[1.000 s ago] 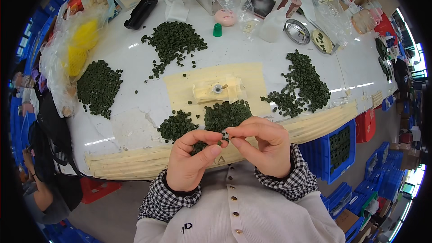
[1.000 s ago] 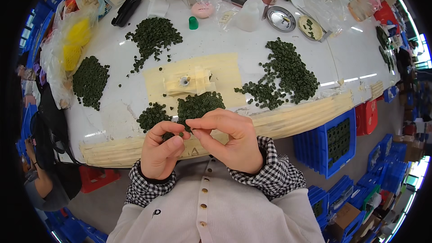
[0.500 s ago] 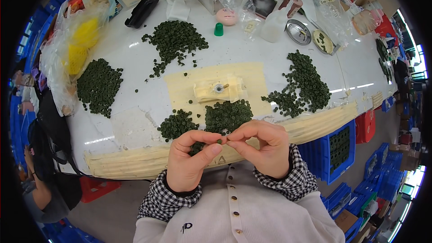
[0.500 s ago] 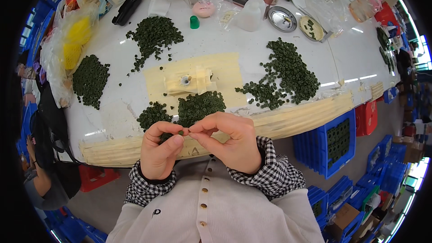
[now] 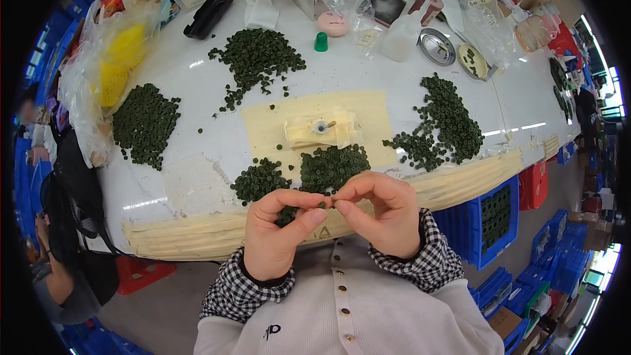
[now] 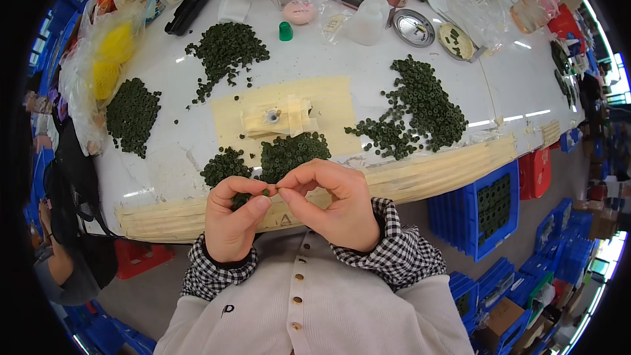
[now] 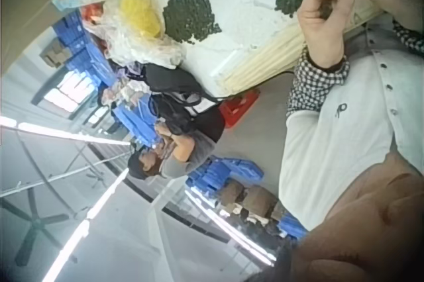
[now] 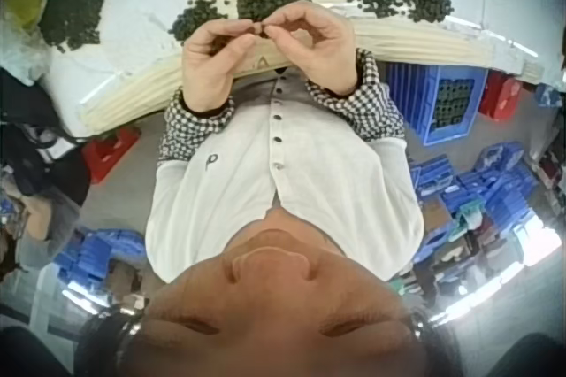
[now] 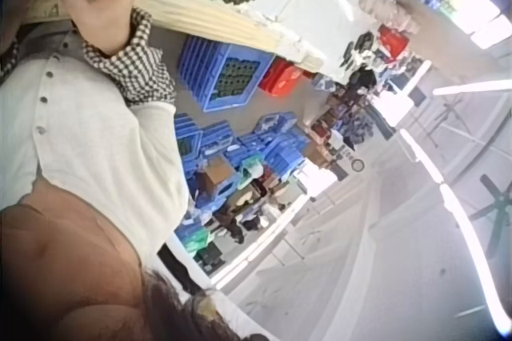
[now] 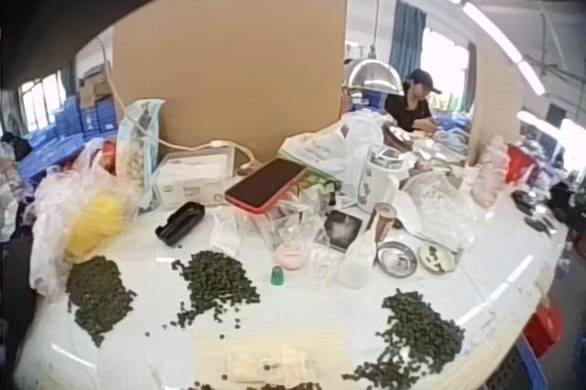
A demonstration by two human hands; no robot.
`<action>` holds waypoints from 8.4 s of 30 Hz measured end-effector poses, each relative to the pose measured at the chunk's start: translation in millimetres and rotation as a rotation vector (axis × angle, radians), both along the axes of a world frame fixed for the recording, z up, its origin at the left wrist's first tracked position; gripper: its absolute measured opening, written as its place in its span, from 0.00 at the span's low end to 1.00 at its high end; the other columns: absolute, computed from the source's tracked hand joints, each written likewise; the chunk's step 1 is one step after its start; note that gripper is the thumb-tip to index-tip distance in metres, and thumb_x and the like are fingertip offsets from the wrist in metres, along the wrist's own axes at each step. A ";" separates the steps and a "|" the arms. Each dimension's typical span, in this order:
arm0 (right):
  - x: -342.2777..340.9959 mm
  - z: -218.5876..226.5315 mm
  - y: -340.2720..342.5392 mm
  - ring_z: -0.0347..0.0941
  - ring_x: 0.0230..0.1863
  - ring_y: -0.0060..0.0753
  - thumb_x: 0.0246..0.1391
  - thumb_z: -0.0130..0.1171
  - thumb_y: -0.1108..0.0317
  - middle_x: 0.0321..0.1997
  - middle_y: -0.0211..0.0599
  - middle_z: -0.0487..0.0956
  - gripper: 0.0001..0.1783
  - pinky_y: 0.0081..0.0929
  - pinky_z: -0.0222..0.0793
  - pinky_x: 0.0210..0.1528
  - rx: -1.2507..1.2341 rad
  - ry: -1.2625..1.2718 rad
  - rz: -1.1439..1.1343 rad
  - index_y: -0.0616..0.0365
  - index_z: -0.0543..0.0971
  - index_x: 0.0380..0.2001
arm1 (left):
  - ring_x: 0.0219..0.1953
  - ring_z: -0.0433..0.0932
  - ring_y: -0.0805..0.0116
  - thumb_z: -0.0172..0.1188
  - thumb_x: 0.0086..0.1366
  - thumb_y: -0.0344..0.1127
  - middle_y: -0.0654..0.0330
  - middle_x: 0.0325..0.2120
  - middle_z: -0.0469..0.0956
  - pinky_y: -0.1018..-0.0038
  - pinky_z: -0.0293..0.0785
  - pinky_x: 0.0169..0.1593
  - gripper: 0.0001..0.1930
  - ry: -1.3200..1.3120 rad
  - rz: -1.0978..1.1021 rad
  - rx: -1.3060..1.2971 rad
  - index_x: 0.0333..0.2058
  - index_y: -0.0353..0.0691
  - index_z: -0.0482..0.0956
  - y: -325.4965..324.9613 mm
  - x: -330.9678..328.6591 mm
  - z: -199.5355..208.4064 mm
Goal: Assembling small artificial plant components on a factory workbench.
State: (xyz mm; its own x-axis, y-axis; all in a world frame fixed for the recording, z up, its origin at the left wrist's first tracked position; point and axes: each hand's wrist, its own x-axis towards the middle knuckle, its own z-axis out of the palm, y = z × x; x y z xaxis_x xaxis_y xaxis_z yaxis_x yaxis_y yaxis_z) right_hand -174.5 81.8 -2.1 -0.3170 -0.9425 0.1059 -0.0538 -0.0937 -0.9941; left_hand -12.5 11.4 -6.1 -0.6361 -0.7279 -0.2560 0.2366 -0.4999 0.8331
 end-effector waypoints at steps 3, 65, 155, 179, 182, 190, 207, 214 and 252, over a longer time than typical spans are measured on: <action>0.6 -1.1 -0.4 0.74 0.29 0.21 0.45 0.61 0.78 0.28 0.34 0.77 0.06 0.17 0.69 0.34 -0.014 -0.019 0.006 0.64 0.78 0.30 | 0.32 0.71 0.80 0.60 0.55 0.19 0.59 0.32 0.79 0.84 0.67 0.36 0.08 -0.015 0.021 -0.034 0.35 0.34 0.78 0.2 -2.5 2.1; 1.4 5.8 1.0 0.74 0.28 0.24 0.44 0.60 0.82 0.30 0.38 0.76 0.07 0.19 0.69 0.32 -0.066 0.164 0.070 0.64 0.77 0.30 | 0.25 0.69 0.82 0.57 0.59 0.23 0.64 0.24 0.76 0.84 0.66 0.31 0.04 -0.203 -0.066 -0.303 0.32 0.31 0.78 -2.4 3.6 0.6; -12.5 -0.1 -5.0 0.75 0.29 0.31 0.43 0.60 0.81 0.27 0.38 0.79 0.10 0.23 0.71 0.31 -0.072 0.542 -0.058 0.61 0.79 0.33 | 0.18 0.57 0.86 0.50 0.65 0.26 0.51 0.38 0.79 0.87 0.56 0.23 0.10 0.210 -0.054 0.362 0.44 0.36 0.74 -10.9 15.9 -1.9; -5.9 -2.1 2.8 0.75 0.37 0.23 0.48 0.58 0.80 0.34 0.36 0.79 0.09 0.19 0.70 0.41 0.053 -0.080 0.075 0.64 0.78 0.35 | 0.19 0.61 0.86 0.53 0.64 0.26 0.54 0.37 0.79 0.87 0.57 0.23 0.08 0.165 -0.052 0.278 0.42 0.35 0.74 -4.9 5.1 -1.3; -0.3 6.7 1.0 0.76 0.34 0.23 0.47 0.59 0.80 0.32 0.37 0.79 0.09 0.19 0.70 0.37 0.054 0.046 0.004 0.63 0.80 0.34 | 0.20 0.63 0.86 0.54 0.63 0.26 0.56 0.35 0.79 0.87 0.57 0.23 0.08 0.177 -0.045 0.275 0.41 0.35 0.74 -3.3 6.2 -3.3; 3.5 6.2 0.5 0.76 0.30 0.23 0.46 0.60 0.79 0.30 0.36 0.80 0.08 0.19 0.71 0.35 0.038 0.071 -0.009 0.62 0.80 0.33 | 0.24 0.67 0.85 0.56 0.61 0.25 0.58 0.34 0.79 0.87 0.58 0.24 0.07 0.162 -0.043 0.250 0.39 0.36 0.76 -3.0 5.2 0.0; 9.6 8.8 -6.3 0.76 0.26 0.26 0.42 0.64 0.80 0.28 0.37 0.80 0.07 0.20 0.71 0.29 -0.152 0.368 -0.096 0.63 0.79 0.29 | 0.18 0.58 0.83 0.52 0.64 0.25 0.57 0.37 0.79 0.85 0.56 0.24 0.08 0.136 -0.036 0.161 0.42 0.38 0.74 -4.9 6.2 -3.2; 7.8 5.0 -4.0 0.74 0.29 0.25 0.43 0.61 0.82 0.29 0.37 0.78 0.07 0.19 0.69 0.33 -0.071 0.218 -0.037 0.64 0.78 0.29 | 0.18 0.60 0.83 0.54 0.62 0.25 0.58 0.35 0.78 0.85 0.57 0.24 0.08 0.079 -0.025 0.138 0.40 0.37 0.75 -3.6 6.8 -1.2; -5.7 11.1 -0.6 0.71 0.28 0.28 0.41 0.65 0.80 0.27 0.34 0.74 0.09 0.21 0.67 0.27 -0.221 0.430 0.096 0.61 0.80 0.29 | 0.34 0.78 0.74 0.58 0.60 0.24 0.56 0.31 0.80 0.79 0.74 0.40 0.06 0.020 -0.218 0.100 0.35 0.30 0.78 -8.1 6.9 3.9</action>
